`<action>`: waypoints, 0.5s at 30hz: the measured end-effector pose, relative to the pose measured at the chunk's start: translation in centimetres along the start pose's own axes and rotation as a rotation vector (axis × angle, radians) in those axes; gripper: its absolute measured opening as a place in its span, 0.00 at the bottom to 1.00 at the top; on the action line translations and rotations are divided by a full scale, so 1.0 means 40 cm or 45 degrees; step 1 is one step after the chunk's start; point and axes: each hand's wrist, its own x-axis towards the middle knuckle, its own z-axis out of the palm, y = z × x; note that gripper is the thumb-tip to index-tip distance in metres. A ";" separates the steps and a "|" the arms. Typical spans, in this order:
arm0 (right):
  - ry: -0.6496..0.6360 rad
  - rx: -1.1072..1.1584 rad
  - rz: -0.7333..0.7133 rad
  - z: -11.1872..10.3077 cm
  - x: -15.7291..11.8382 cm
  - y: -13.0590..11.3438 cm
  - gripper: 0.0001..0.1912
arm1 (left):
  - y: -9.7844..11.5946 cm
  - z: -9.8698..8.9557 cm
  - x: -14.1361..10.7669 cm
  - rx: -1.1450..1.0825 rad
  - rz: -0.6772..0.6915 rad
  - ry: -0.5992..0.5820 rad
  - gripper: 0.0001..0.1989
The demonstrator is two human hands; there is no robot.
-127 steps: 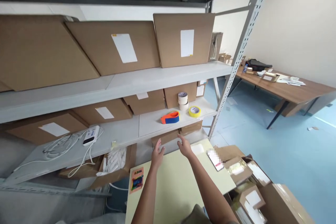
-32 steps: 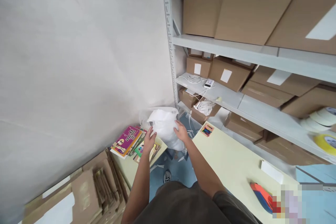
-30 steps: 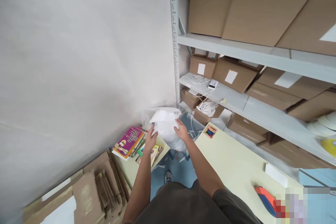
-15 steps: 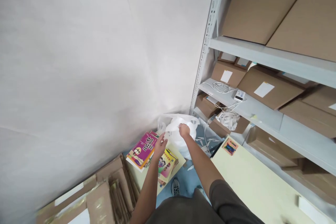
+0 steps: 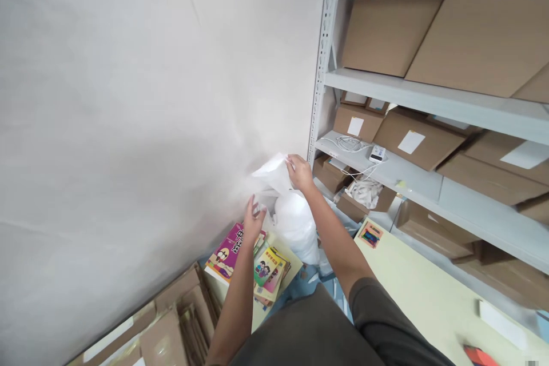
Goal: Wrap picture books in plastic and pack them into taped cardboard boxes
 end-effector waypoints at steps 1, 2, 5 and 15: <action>-0.035 0.001 0.004 -0.014 -0.016 0.003 0.13 | 0.014 0.007 0.018 -0.002 0.028 0.026 0.43; -0.075 -0.004 0.024 -0.027 -0.037 0.012 0.12 | 0.027 0.013 0.037 0.010 0.052 0.045 0.46; -0.201 -0.027 0.146 -0.061 -0.125 0.058 0.07 | 0.046 0.037 0.089 0.126 0.108 0.029 0.49; -0.130 0.032 0.522 -0.271 -0.389 0.188 0.05 | 0.058 0.269 0.039 0.627 0.388 -0.498 0.21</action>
